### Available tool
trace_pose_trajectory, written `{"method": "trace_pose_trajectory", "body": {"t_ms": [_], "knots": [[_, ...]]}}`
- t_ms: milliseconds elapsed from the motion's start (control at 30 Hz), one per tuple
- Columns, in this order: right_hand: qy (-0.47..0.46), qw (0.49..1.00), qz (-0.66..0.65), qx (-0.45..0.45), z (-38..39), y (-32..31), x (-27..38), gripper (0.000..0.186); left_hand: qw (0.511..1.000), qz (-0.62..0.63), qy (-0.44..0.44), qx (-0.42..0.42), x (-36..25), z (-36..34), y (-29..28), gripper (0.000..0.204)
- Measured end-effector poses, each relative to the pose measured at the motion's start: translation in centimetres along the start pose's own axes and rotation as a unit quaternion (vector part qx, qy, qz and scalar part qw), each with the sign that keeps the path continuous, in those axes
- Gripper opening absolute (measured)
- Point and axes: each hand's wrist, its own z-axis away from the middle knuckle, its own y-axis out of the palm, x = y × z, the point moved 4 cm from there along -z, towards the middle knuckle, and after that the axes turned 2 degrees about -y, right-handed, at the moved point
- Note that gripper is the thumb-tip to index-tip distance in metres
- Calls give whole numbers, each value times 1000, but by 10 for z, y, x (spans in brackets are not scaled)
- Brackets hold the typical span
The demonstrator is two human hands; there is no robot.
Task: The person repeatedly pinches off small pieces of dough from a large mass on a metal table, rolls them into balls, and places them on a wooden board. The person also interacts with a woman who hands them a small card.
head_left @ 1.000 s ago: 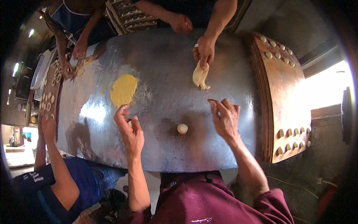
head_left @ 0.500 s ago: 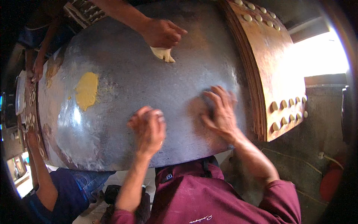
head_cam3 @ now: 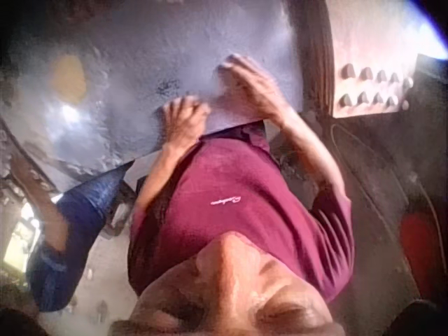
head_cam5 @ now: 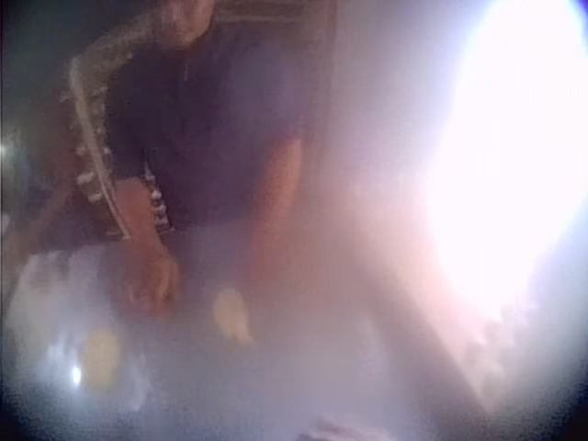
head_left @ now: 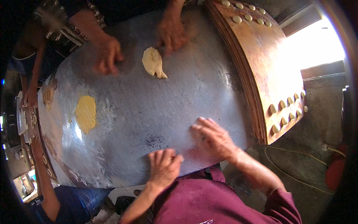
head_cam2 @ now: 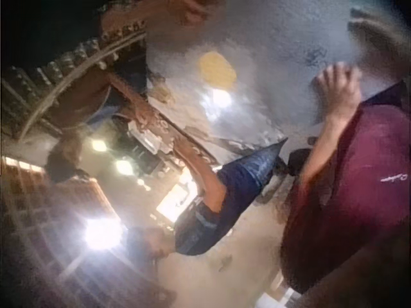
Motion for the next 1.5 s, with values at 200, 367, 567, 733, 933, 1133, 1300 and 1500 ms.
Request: {"method": "trace_pose_trajectory", "body": {"t_ms": [200, 367, 567, 733, 933, 1133, 1300, 1500], "knots": [[70, 985, 23, -156, -55, -13, -2, 57, 992, -14, -22, -121, 39, -68, -7, 28], [425, 870, -64, -243, 72, -33, -13, 43, 845, 377, -196, -325, 69, 1, -42, 41], [102, 975, -116, -158, 2, -31, 3, 19, 890, 328, -126, -290, 1, -49, -22, 41], [72, 933, -352, -13, -4, -51, 89, 18, 788, 559, -228, -124, -55, -31, 5, 37], [-57, 951, -294, -78, -7, -52, 108, 23, 859, 274, -229, -368, -82, -11, -15, 28], [58, 662, -636, 393, -6, -9, 115, 19, 811, 40, -309, -495, -9, 48, -61, 39], [155, 969, -99, -162, -191, -34, 21, 21, 795, 120, -342, -486, 46, 51, -96, 38], [26, 989, 147, 10, -157, 7, 60, 24, 818, 92, -343, -452, 81, 66, -87, 39]]}}
